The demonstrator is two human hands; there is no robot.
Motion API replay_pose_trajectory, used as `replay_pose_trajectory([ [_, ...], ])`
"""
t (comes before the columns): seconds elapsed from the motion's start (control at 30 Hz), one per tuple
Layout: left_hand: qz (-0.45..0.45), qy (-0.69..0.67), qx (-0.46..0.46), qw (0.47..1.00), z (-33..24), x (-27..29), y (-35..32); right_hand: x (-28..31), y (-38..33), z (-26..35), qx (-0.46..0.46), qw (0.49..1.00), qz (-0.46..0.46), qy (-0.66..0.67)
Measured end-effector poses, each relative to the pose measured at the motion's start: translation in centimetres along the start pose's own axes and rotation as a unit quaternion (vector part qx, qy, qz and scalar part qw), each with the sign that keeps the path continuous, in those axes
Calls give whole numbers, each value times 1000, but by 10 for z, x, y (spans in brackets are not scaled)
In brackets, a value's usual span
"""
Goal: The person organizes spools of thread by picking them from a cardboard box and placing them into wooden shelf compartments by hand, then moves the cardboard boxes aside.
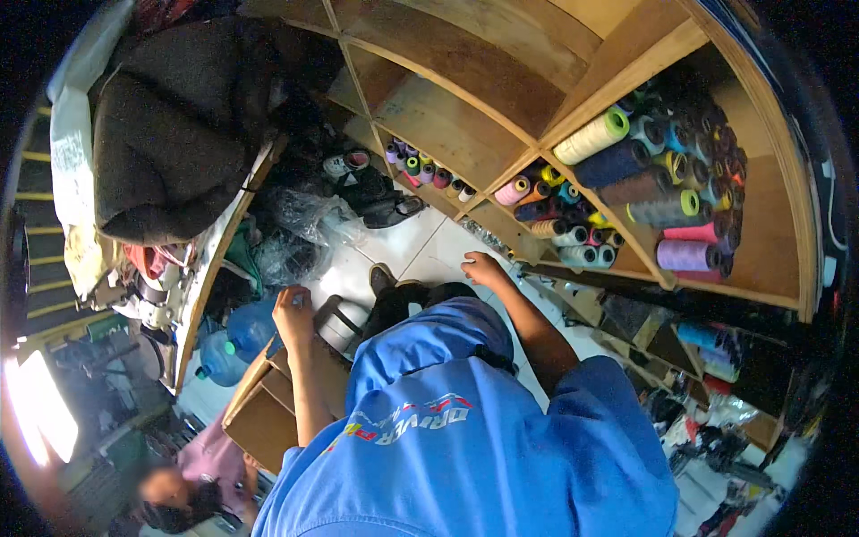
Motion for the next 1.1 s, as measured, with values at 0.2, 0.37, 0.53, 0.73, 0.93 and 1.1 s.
replay_pose_trajectory([
  [0.2, 68, -2, -50, 996, 15, 0, 38, -20, -2, 0, -21, 996, -83, -27],
  [0.37, 122, -8, -104, 987, 26, -6, 62, -40, 2, 6, 2, 984, -120, -134],
  [0.53, 183, 23, -150, 971, 28, -25, 82, -54, -17, 0, 2, 988, -139, -70],
  [0.73, 270, 1, -219, 938, -18, -56, 96, -60, -50, -71, -20, 972, -172, -155],
  [0.93, 325, 44, -265, 907, -44, -92, 92, -83, -111, -161, -105, 962, -248, 44],
  [1.1, 355, 62, -327, 873, -77, -125, 72, -102, -164, -240, -79, 938, -339, -4],
])
Point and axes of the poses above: each hand's wrist, its own y-axis towards the middle knuckle, its own x-axis out of the back of the hand, z = x × y, the point moved 9 cm from there along y, towards the middle knuckle, and after that the axes turned 5 degrees about z, right-handed, at the moved point
